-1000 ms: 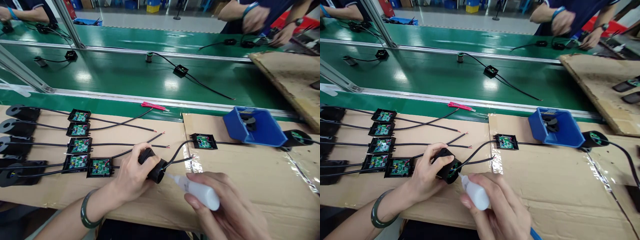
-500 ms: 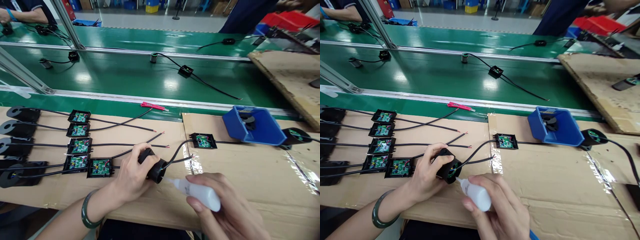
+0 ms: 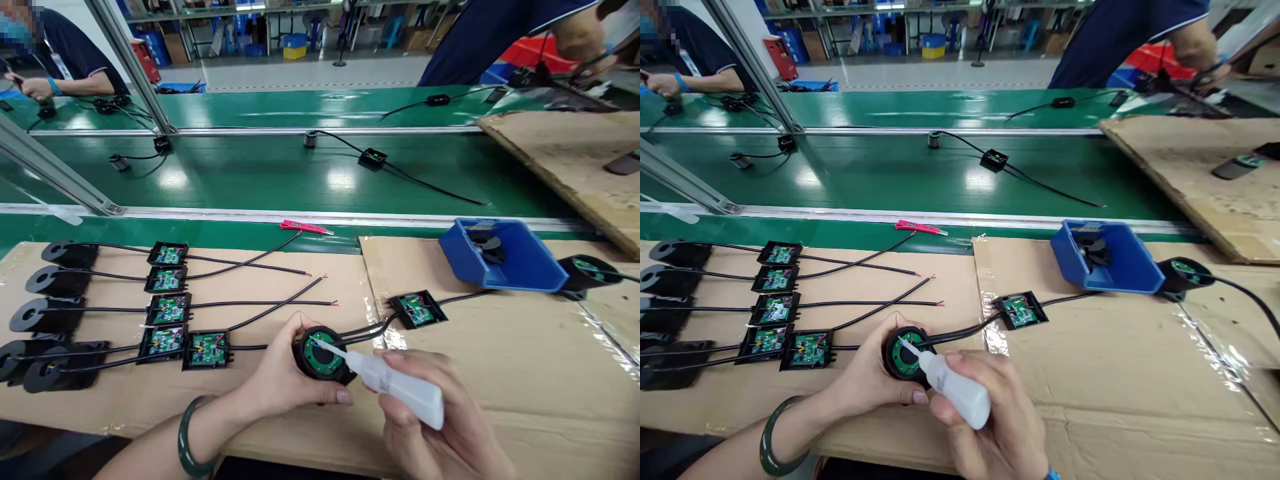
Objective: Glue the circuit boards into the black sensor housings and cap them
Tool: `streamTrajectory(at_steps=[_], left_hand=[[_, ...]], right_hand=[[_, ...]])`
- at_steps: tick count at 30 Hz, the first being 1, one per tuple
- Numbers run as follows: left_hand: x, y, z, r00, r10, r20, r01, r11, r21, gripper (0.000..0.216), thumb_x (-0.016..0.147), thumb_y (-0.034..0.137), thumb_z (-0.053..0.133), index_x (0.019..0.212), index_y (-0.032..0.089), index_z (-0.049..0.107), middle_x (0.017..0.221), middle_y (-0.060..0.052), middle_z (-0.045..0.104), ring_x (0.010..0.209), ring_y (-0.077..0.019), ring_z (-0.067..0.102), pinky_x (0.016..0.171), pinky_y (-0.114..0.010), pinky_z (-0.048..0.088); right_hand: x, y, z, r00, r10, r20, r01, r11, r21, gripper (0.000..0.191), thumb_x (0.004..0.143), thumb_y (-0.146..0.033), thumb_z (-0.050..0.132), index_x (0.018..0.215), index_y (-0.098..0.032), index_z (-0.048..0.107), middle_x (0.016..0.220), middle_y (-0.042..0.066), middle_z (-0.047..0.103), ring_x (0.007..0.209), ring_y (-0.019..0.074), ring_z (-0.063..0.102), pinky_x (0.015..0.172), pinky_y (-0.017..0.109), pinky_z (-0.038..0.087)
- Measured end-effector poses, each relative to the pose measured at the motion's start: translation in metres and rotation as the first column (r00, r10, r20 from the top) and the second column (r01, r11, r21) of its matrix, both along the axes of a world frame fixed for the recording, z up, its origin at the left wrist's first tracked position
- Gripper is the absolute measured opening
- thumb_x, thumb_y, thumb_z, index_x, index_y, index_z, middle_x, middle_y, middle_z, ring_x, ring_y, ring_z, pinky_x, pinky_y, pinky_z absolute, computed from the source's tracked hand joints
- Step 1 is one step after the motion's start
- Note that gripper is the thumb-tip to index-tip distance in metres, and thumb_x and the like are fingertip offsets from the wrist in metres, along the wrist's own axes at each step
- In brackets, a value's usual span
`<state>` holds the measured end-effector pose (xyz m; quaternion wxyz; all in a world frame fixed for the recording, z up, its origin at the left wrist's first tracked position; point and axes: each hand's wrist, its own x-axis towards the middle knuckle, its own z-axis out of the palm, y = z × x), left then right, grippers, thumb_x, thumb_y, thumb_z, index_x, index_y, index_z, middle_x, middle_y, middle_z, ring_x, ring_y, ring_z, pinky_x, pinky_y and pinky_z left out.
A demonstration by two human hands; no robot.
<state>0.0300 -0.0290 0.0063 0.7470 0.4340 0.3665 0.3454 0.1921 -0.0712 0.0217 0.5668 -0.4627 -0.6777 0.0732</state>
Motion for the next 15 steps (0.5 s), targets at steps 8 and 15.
streamTrajectory(at_steps=[8,15], left_hand=[[-0.001,0.001,0.002,1.000,-0.021,0.009,0.021,0.998,-0.060,0.058,0.051,0.027,0.091,0.090,0.017,0.049,0.082,0.000,0.059,0.070,-0.0130,0.054,0.061,-0.023,0.041],[-0.002,0.000,0.000,1.000,-0.023,-0.004,0.022,0.999,-0.045,0.057,0.050,0.026,0.090,0.088,0.017,0.048,0.082,0.000,0.059,0.071,-0.0131,0.054,0.062,-0.023,0.041]], right_hand=[[0.009,0.002,0.015,0.958,0.019,0.287,-0.025,1.000,0.017,0.026,0.085,-0.021,0.065,0.111,-0.020,0.062,0.084,0.005,0.071,0.069,0.0187,0.068,0.055,0.028,0.056],[0.008,0.000,0.014,0.965,0.065,0.255,-0.063,0.998,-0.018,0.023,0.088,-0.023,0.061,0.111,-0.019,0.060,0.084,0.006,0.071,0.069,0.0198,0.068,0.052,0.030,0.056]])
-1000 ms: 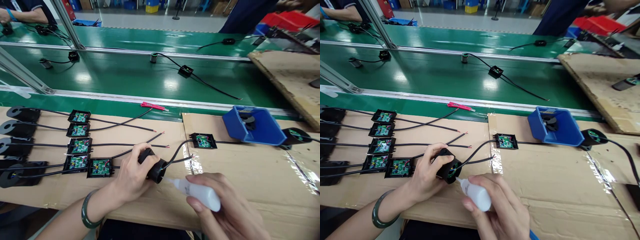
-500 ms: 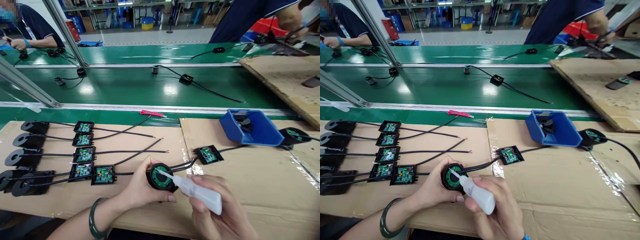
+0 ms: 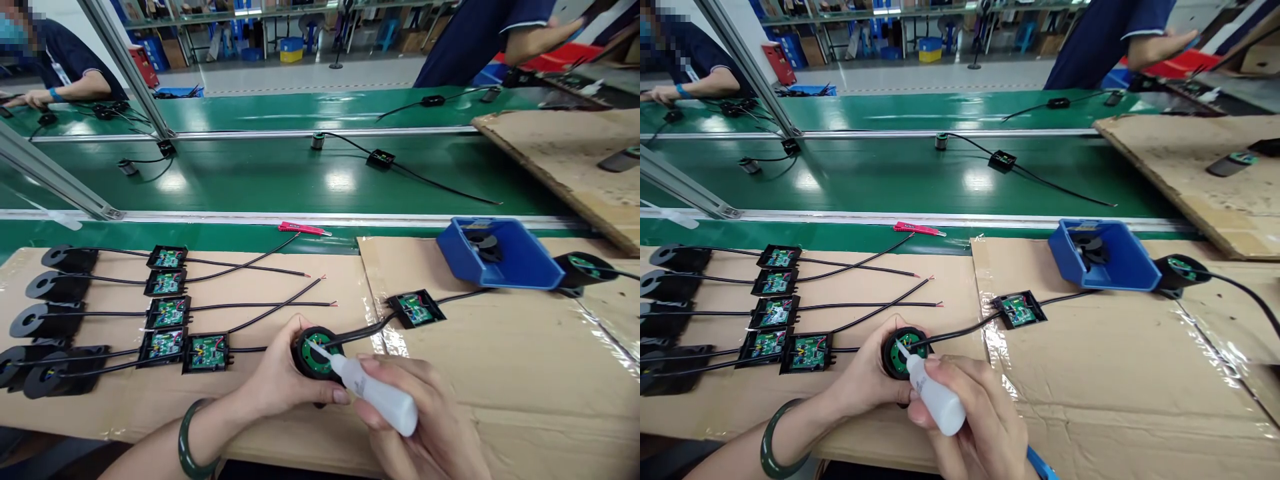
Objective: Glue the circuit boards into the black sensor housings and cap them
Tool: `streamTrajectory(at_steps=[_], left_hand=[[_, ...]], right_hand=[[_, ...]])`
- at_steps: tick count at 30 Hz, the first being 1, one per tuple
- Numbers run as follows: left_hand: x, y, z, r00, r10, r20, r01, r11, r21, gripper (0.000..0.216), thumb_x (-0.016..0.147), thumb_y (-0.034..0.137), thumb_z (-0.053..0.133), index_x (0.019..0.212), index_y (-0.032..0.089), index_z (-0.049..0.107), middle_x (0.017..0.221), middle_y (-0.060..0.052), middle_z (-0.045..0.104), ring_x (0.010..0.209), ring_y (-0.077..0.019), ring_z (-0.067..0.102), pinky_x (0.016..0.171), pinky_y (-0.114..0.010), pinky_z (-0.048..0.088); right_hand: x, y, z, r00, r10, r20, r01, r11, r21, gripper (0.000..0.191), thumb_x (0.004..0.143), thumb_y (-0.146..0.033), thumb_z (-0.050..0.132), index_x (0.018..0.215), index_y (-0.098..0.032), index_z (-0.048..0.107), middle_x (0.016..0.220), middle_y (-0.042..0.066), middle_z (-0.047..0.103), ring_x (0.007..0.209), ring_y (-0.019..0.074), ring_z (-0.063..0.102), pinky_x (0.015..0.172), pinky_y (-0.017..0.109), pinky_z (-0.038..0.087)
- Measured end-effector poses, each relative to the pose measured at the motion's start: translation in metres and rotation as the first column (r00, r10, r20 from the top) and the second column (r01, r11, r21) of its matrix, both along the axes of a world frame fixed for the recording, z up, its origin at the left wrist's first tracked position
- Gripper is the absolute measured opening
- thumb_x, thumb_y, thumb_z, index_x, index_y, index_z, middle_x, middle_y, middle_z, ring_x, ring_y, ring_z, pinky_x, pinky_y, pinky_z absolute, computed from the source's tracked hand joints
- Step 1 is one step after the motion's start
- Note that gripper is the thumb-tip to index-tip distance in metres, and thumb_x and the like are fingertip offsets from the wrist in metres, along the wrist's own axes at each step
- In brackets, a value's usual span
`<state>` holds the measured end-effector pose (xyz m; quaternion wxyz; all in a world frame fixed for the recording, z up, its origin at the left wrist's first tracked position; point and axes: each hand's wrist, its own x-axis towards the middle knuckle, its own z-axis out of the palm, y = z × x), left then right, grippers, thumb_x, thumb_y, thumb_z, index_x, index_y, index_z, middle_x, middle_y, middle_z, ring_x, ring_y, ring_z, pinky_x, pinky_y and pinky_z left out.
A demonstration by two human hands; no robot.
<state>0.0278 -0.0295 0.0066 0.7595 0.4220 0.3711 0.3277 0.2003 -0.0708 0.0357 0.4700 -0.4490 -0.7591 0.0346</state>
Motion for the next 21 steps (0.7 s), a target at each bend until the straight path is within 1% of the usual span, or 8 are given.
streamTrajectory(at_steps=[5,10,13,15,16,18,19,21], left_hand=[[0.000,0.001,0.001,1.000,-0.003,-0.009,0.003,1.000,-0.002,0.057,0.050,0.023,0.089,0.088,0.017,0.048,0.082,0.000,0.059,0.071,-0.0134,0.055,0.061,-0.023,0.042],[0.000,0.001,0.000,1.000,0.005,-0.027,-0.005,1.000,0.017,0.057,0.049,0.025,0.090,0.090,0.017,0.051,0.085,0.000,0.059,0.074,-0.0136,0.053,0.063,-0.023,0.042],[0.000,0.002,-0.001,0.999,0.014,-0.052,-0.012,0.999,0.031,0.057,0.051,0.026,0.090,0.093,0.017,0.053,0.085,0.000,0.059,0.075,-0.0144,0.054,0.064,-0.024,0.043],[-0.001,0.002,-0.002,0.998,0.016,-0.055,-0.014,0.999,0.040,0.058,0.051,0.027,0.090,0.095,0.017,0.053,0.088,-0.001,0.060,0.077,-0.0158,0.056,0.067,-0.025,0.044],[-0.001,0.001,-0.002,0.998,0.020,-0.057,-0.018,0.999,0.047,0.059,0.051,0.027,0.090,0.095,0.017,0.052,0.091,-0.002,0.061,0.079,-0.0165,0.056,0.068,-0.025,0.045],[-0.003,0.001,-0.004,0.997,0.027,-0.069,-0.022,0.997,0.077,0.061,0.051,0.028,0.091,0.096,0.018,0.051,0.097,-0.003,0.060,0.085,-0.0177,0.057,0.073,-0.026,0.045],[-0.005,0.000,-0.005,0.997,0.029,-0.073,-0.022,0.995,0.101,0.061,0.053,0.029,0.090,0.099,0.018,0.051,0.101,-0.004,0.059,0.088,-0.0182,0.057,0.075,-0.027,0.045],[-0.007,0.000,-0.007,0.998,0.025,-0.063,-0.015,0.987,0.162,0.061,0.061,0.031,0.086,0.110,0.019,0.051,0.112,-0.007,0.057,0.096,-0.0207,0.056,0.082,-0.029,0.045]], right_hand=[[-0.005,0.000,-0.003,0.994,0.024,-0.102,-0.025,1.000,-0.002,0.024,0.090,-0.025,0.059,0.112,-0.016,0.058,0.084,0.009,0.068,0.070,0.0198,0.066,0.052,0.030,0.055],[-0.004,0.004,0.003,1.000,0.001,0.008,-0.001,1.000,0.027,0.020,0.091,-0.023,0.057,0.111,-0.020,0.058,0.082,0.005,0.069,0.067,0.0180,0.067,0.051,0.028,0.055],[-0.003,0.003,0.002,0.998,-0.028,0.059,0.022,0.996,0.087,0.020,0.091,-0.019,0.058,0.110,-0.015,0.058,0.086,0.007,0.069,0.072,0.0156,0.066,0.058,0.025,0.057],[-0.001,0.001,-0.001,0.998,-0.008,0.060,0.002,0.996,0.090,0.022,0.089,-0.018,0.061,0.111,-0.014,0.059,0.088,0.008,0.068,0.076,0.0155,0.065,0.061,0.024,0.057],[0.001,0.000,-0.004,1.000,-0.004,0.006,0.004,0.996,0.093,0.024,0.088,-0.019,0.062,0.111,-0.014,0.059,0.088,0.008,0.067,0.077,0.0161,0.065,0.061,0.025,0.057],[0.004,-0.001,-0.008,0.969,-0.034,-0.243,0.059,0.994,0.093,0.024,0.088,-0.023,0.062,0.111,-0.017,0.062,0.087,0.007,0.064,0.078,0.0179,0.063,0.057,0.028,0.056],[0.007,0.001,-0.010,0.909,-0.061,-0.412,0.101,0.992,0.077,0.022,0.089,-0.025,0.061,0.110,-0.019,0.063,0.088,0.007,0.063,0.078,0.0186,0.063,0.055,0.029,0.056],[0.015,0.010,-0.011,0.718,-0.104,-0.689,0.140,0.990,-0.004,0.017,0.089,-0.028,0.061,0.105,-0.022,0.066,0.091,0.006,0.061,0.077,0.0184,0.063,0.052,0.029,0.055]])
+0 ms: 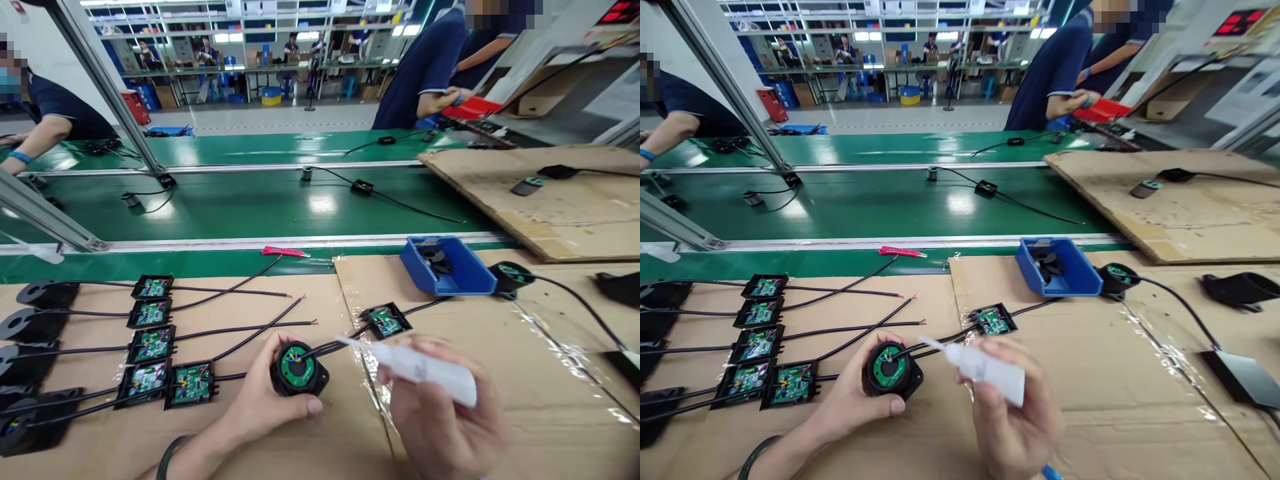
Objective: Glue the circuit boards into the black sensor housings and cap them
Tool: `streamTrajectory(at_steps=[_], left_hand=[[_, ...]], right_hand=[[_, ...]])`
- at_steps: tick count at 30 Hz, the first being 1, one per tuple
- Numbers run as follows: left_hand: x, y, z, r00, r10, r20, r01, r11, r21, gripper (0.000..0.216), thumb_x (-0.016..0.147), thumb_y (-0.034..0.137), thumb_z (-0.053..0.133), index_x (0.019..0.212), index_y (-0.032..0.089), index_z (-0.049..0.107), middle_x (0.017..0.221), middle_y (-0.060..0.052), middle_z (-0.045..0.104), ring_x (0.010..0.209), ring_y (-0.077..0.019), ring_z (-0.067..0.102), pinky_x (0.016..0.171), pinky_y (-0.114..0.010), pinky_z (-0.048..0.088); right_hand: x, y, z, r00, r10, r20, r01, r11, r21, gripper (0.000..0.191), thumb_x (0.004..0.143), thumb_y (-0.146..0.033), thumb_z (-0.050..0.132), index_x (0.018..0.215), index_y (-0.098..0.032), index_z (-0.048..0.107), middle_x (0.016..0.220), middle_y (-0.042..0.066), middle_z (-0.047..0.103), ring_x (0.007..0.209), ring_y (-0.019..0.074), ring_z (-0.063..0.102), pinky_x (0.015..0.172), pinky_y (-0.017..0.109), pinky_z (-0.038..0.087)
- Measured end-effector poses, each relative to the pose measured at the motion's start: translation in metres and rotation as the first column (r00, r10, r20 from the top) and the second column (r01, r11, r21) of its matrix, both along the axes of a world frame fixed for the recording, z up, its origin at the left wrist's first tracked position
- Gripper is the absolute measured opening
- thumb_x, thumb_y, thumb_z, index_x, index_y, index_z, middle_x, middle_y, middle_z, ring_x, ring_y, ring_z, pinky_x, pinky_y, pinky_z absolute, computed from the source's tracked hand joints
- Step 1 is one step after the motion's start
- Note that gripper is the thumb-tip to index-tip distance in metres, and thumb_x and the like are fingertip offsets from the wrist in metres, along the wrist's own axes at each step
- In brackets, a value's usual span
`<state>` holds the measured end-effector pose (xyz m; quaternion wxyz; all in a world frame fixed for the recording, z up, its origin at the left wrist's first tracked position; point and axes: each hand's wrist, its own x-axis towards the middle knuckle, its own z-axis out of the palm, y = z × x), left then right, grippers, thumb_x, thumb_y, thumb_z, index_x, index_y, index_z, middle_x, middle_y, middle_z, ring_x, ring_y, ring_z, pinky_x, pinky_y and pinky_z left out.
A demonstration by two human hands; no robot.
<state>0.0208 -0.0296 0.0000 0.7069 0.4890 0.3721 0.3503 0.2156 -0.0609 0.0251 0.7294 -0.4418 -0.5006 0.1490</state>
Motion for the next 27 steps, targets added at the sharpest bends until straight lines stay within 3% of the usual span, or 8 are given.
streamTrajectory(at_steps=[2,4,7,12,16,22,25,27], left_hand=[[-0.002,0.000,-0.001,1.000,-0.007,-0.001,0.007,0.997,0.081,0.058,0.070,0.032,0.077,0.120,0.020,0.051,0.120,-0.009,0.054,0.106,-0.0244,0.054,0.090,-0.033,0.043],[-0.002,-0.002,0.000,0.997,0.011,-0.078,0.005,0.981,0.194,0.052,0.071,0.027,0.073,0.120,0.020,0.054,0.121,-0.010,0.054,0.114,-0.0278,0.052,0.098,-0.038,0.040],[0.000,-0.005,0.003,0.952,0.085,-0.293,0.028,0.932,0.361,0.050,0.063,0.014,0.075,0.110,0.022,0.061,0.116,-0.008,0.055,0.117,-0.0297,0.050,0.102,-0.041,0.039],[0.006,-0.014,0.004,0.832,0.141,-0.537,0.158,0.867,0.473,0.057,0.053,0.008,0.082,0.104,0.025,0.064,0.114,-0.008,0.058,0.113,-0.0309,0.054,0.096,-0.043,0.047],[0.011,-0.020,-0.007,0.769,0.192,-0.609,0.195,0.838,0.510,0.065,0.045,0.017,0.092,0.102,0.023,0.064,0.116,-0.011,0.060,0.110,-0.0347,0.057,0.092,-0.048,0.050],[0.014,-0.020,-0.013,0.724,0.223,-0.652,0.193,0.842,0.503,0.065,0.045,0.023,0.094,0.102,0.020,0.062,0.114,-0.011,0.063,0.108,-0.0354,0.058,0.091,-0.050,0.051],[0.009,-0.016,-0.006,0.745,0.192,-0.639,0.208,0.843,0.496,0.061,0.055,0.025,0.090,0.107,0.019,0.060,0.121,-0.013,0.060,0.116,-0.0357,0.053,0.096,-0.051,0.048],[0.006,-0.015,-0.002,0.790,0.143,-0.596,0.238,0.825,0.513,0.061,0.065,0.018,0.081,0.120,0.020,0.056,0.127,-0.012,0.058,0.119,-0.0326,0.052,0.101,-0.048,0.045]], right_hand=[[0.012,0.018,0.001,0.980,0.042,-0.197,-0.056,0.996,-0.065,0.015,0.086,-0.028,0.065,0.101,-0.023,0.066,0.094,0.005,0.062,0.075,0.0161,0.066,0.056,0.028,0.058],[0.027,0.044,0.001,0.972,0.082,-0.220,-0.107,0.989,-0.106,0.018,0.083,-0.028,0.070,0.099,-0.024,0.063,0.095,0.002,0.062,0.074,0.0142,0.069,0.068,0.031,0.060],[0.046,0.093,-0.005,0.987,0.140,-0.083,-0.152,0.975,-0.159,0.028,0.078,-0.031,0.074,0.099,-0.025,0.056,0.093,-0.001,0.062,0.083,0.0163,0.071,0.083,0.036,0.058],[0.053,0.171,-0.032,0.952,0.260,0.162,-0.200,0.928,-0.315,0.027,0.082,-0.036,0.070,0.097,-0.015,0.061,0.085,0.003,0.067,0.076,0.0158,0.068,0.071,0.033,0.058],[0.047,0.205,-0.054,0.888,0.300,0.349,-0.153,0.907,-0.392,0.022,0.093,-0.034,0.059,0.100,-0.013,0.062,0.091,0.003,0.066,0.080,0.0143,0.065,0.073,0.033,0.057],[0.046,0.214,-0.059,0.791,0.303,0.532,-0.059,0.902,-0.427,0.026,0.096,-0.035,0.053,0.109,-0.014,0.061,0.102,0.005,0.065,0.089,0.0167,0.065,0.078,0.036,0.056],[0.049,0.185,-0.043,0.730,0.341,0.592,-0.063,0.897,-0.438,0.029,0.095,-0.034,0.054,0.114,-0.014,0.059,0.107,0.007,0.065,0.093,0.0184,0.065,0.078,0.036,0.056],[0.049,0.148,-0.028,0.639,0.443,0.629,-0.138,0.871,-0.472,0.025,0.095,-0.033,0.054,0.112,-0.015,0.062,0.104,0.007,0.068,0.092,0.0177,0.067,0.078,0.033,0.056]])
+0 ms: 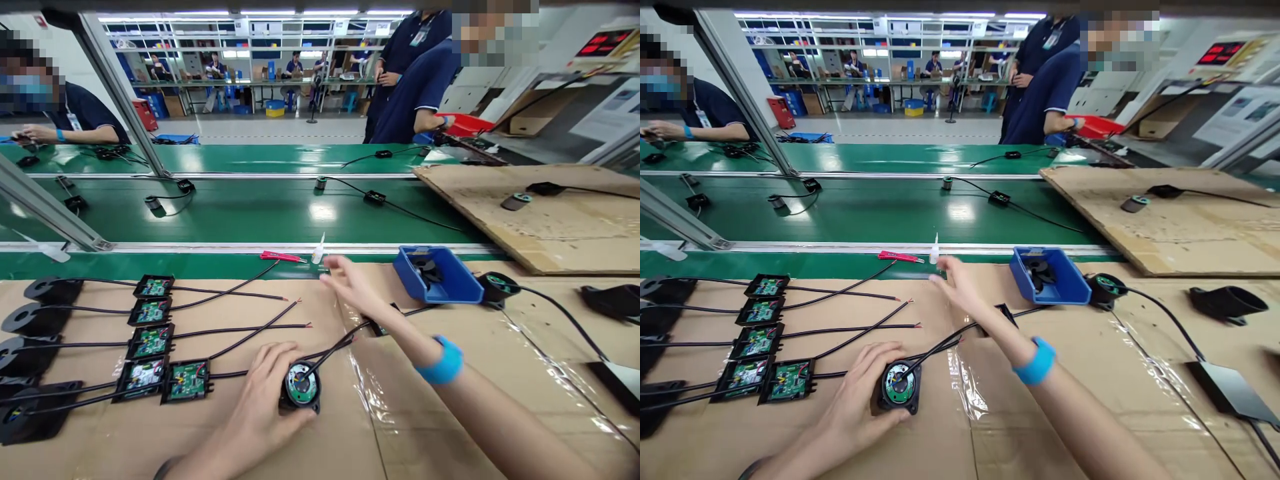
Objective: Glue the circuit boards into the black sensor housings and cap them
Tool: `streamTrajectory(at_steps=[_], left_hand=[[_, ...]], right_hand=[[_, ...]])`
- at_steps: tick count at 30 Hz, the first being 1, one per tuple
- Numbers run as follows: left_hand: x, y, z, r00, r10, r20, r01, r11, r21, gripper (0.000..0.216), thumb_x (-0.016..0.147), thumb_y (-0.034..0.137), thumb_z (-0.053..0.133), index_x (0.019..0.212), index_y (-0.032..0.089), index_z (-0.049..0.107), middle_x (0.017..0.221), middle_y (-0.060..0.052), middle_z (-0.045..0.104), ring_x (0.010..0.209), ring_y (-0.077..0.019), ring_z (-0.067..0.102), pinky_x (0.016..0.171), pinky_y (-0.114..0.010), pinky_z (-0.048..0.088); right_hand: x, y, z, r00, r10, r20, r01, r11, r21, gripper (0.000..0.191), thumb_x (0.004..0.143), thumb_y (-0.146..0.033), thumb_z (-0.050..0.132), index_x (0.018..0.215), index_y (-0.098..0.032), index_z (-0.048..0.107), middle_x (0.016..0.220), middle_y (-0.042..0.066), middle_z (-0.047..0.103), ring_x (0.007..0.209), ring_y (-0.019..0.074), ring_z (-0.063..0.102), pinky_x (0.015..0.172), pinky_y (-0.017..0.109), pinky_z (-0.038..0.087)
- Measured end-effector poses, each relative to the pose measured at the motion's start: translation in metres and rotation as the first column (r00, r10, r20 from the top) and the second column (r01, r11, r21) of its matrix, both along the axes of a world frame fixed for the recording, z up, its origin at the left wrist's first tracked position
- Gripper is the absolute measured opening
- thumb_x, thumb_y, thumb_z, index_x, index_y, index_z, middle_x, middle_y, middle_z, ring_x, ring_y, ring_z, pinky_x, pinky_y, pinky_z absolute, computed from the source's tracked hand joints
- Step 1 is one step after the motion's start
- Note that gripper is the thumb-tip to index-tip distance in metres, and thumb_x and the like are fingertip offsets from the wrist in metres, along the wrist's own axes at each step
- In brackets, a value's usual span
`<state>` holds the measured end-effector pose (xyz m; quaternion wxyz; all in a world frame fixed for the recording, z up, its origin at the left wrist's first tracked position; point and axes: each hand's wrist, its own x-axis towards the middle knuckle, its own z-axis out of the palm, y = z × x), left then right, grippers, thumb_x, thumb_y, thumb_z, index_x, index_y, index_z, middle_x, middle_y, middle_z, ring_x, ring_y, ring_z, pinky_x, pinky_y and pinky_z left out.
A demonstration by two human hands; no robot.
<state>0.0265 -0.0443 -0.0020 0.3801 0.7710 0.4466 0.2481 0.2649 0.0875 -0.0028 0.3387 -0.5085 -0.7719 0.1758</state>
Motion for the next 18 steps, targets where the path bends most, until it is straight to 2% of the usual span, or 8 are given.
streamTrajectory(at_steps=[3,5,7,10,14,16,18], left_hand=[[-0.001,-0.001,0.004,0.998,-0.041,0.044,0.042,0.999,-0.018,0.061,0.069,0.008,0.069,0.126,0.021,0.053,0.121,-0.009,0.063,0.113,-0.0282,0.057,0.099,-0.043,0.046],[0.002,-0.003,0.004,1.000,0.003,0.029,-0.002,1.000,-0.025,0.054,0.068,0.009,0.072,0.118,0.022,0.057,0.114,-0.008,0.066,0.106,-0.0285,0.060,0.094,-0.042,0.049],[0.006,-0.004,0.004,0.999,0.044,0.008,-0.044,0.999,-0.017,0.048,0.066,0.013,0.076,0.111,0.021,0.060,0.108,-0.007,0.068,0.102,-0.0292,0.061,0.089,-0.042,0.050],[0.010,-0.005,0.004,0.997,0.069,-0.017,-0.069,0.998,0.004,0.048,0.064,0.016,0.081,0.107,0.021,0.060,0.105,-0.007,0.068,0.098,-0.0294,0.062,0.086,-0.043,0.051],[0.012,-0.006,0.000,0.997,0.067,-0.028,-0.065,0.997,0.047,0.049,0.064,0.014,0.079,0.108,0.022,0.059,0.106,-0.007,0.068,0.100,-0.0295,0.063,0.086,-0.043,0.053],[0.009,-0.006,-0.004,0.998,0.055,-0.039,-0.052,0.995,0.082,0.049,0.065,0.015,0.078,0.110,0.023,0.060,0.108,-0.007,0.069,0.101,-0.0297,0.064,0.086,-0.042,0.054],[0.003,-0.006,-0.011,0.998,0.048,-0.049,-0.041,0.990,0.138,0.057,0.064,0.019,0.080,0.116,0.025,0.058,0.114,-0.008,0.068,0.104,-0.0303,0.064,0.088,-0.042,0.056]], right_hand=[[0.000,-0.062,0.021,0.966,0.236,0.104,-0.226,0.969,-0.097,0.014,0.092,-0.030,0.058,0.097,-0.021,0.068,0.087,0.001,0.072,0.079,0.0146,0.068,0.071,0.026,0.054],[0.000,-0.096,0.029,0.949,0.273,0.160,-0.258,0.960,-0.108,0.016,0.092,-0.031,0.058,0.088,-0.020,0.068,0.080,0.002,0.070,0.074,0.0154,0.066,0.067,0.027,0.053],[0.002,-0.118,0.031,0.948,0.240,0.209,-0.233,0.971,-0.058,0.022,0.095,-0.032,0.054,0.082,-0.018,0.065,0.075,0.003,0.066,0.070,0.0157,0.062,0.062,0.027,0.050],[0.004,-0.133,0.024,0.956,0.176,0.233,-0.186,0.982,0.021,0.025,0.096,-0.030,0.052,0.077,-0.018,0.063,0.068,0.001,0.061,0.063,0.0141,0.057,0.057,0.025,0.045],[0.000,-0.140,0.016,0.967,0.143,0.210,-0.146,0.989,-0.003,0.023,0.094,-0.029,0.054,0.076,-0.018,0.063,0.066,0.000,0.062,0.062,0.0141,0.059,0.057,0.024,0.047],[0.004,-0.137,0.021,0.970,0.136,0.199,-0.139,0.990,-0.001,0.019,0.093,-0.031,0.057,0.081,-0.019,0.066,0.074,0.002,0.066,0.068,0.0149,0.063,0.062,0.026,0.050],[0.020,-0.124,0.030,0.978,0.076,0.193,-0.088,0.995,0.055,0.015,0.092,-0.031,0.058,0.088,-0.020,0.067,0.082,0.002,0.069,0.075,0.0148,0.066,0.068,0.025,0.053]])
